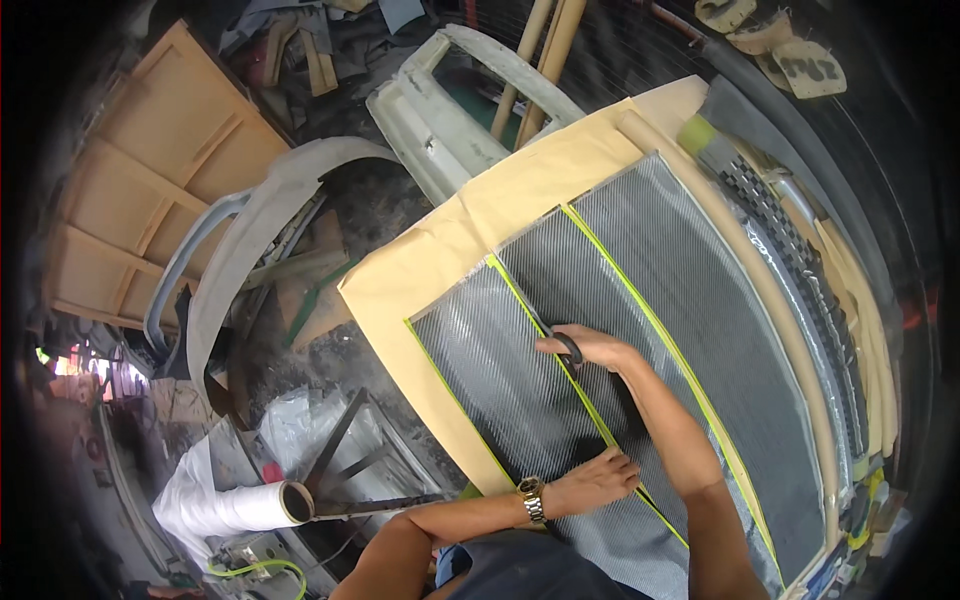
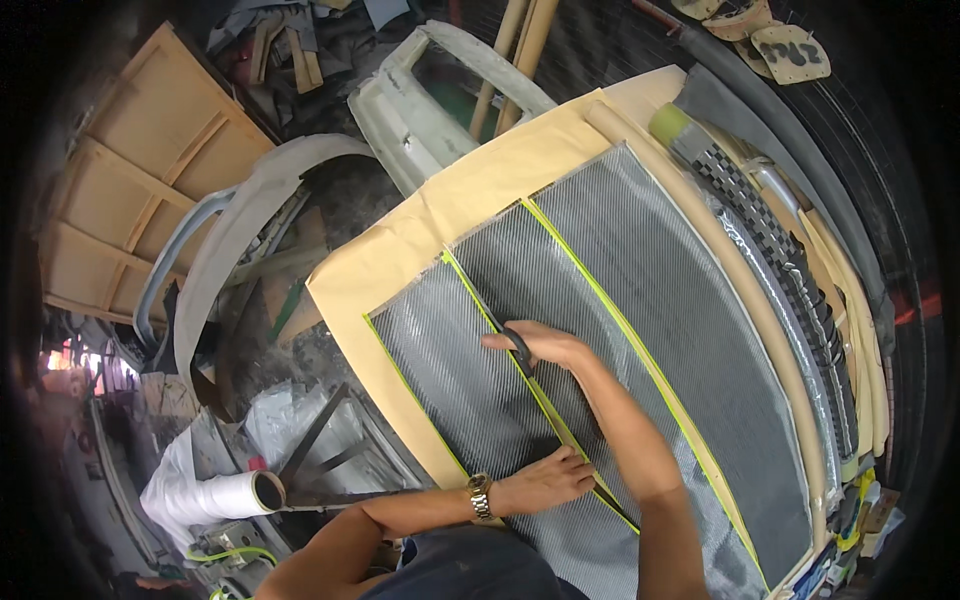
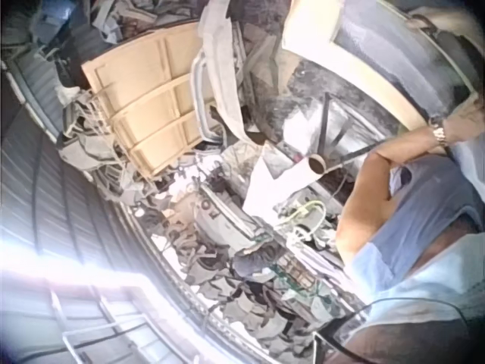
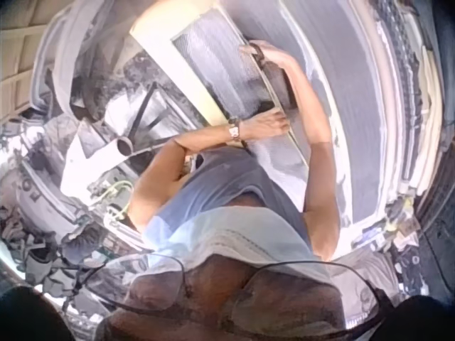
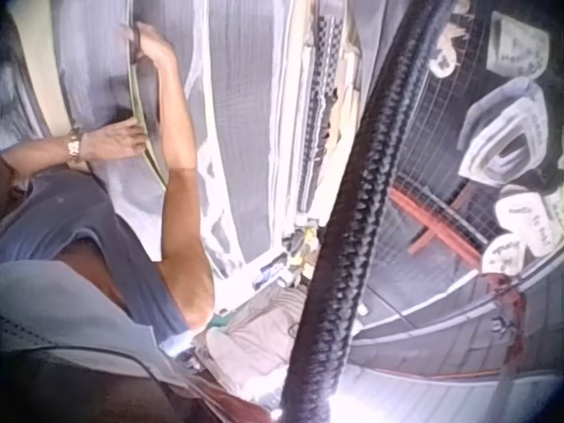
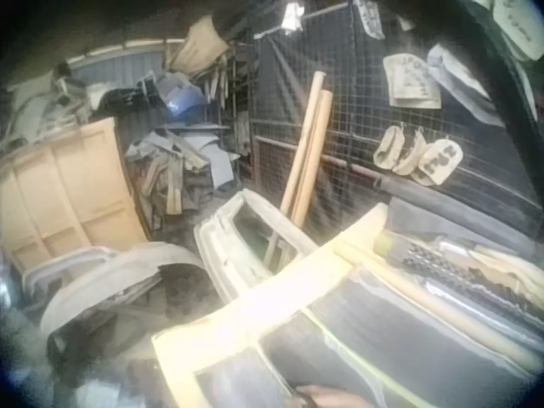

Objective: The person cuts along a yellow guide line on a carbon fiber sheet using shears, wipes the surface with a cloth, and then rolls the sheet onto a cylindrical tube.

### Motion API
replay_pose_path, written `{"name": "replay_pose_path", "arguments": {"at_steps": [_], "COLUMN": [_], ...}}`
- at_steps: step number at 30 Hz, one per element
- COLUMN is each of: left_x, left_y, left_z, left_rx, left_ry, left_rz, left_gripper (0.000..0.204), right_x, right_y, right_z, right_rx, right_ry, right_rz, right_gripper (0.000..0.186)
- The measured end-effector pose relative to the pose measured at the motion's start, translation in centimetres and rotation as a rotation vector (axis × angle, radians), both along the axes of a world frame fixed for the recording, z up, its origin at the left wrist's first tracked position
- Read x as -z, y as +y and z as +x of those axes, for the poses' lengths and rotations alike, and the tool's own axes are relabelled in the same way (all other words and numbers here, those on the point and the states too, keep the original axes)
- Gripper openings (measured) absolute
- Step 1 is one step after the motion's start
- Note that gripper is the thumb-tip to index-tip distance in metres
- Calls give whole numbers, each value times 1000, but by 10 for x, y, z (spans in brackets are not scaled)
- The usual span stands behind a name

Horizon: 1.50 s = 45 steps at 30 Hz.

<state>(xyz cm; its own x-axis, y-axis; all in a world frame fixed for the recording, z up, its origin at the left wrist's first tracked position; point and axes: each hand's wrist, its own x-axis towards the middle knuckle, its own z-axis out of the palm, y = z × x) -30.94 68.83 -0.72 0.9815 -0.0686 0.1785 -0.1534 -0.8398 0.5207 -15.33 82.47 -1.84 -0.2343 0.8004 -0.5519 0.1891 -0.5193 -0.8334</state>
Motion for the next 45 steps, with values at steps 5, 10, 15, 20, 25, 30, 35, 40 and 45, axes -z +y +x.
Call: {"name": "replay_pose_path", "arguments": {"at_steps": [5, 10, 15, 20, 25, 30, 35, 40, 45], "left_x": [0, 2, 1, 1, -1, -1, 12, 2, -3], "left_y": [-3, -2, -1, -4, -4, -3, 5, 46, 107], "left_z": [-1, -1, 2, 1, 1, -4, 0, 9, 1], "left_rx": [-26, -66, -55, -45, -65, -35, -46, -78, -96], "left_ry": [-42, -98, -85, -62, -96, -31, -143, -112, 33], "left_rz": [42, 26, 34, 59, 53, 49, 80, 144, 115], "left_gripper": [13, 13, 12, 12, 12, 15, 17, 10, 17], "right_x": [-3, -1, 10, -10, 0, 2, -45, -122, -180], "right_y": [25, 24, 25, 46, 51, 47, 35, -38, -180], "right_z": [-9, -13, -7, -22, -20, -23, 4, 50, 80], "right_rx": [33, 37, 15, 83, 109, 166, 145, 185, 474], "right_ry": [-40, -69, -57, -29, -68, -34, -36, -58, -152], "right_rz": [-12, -13, 65, 15, 18, 33, 89, 227, 189], "right_gripper": [57, 57, 58, 55, 53, 44, 38, 30, 33]}}
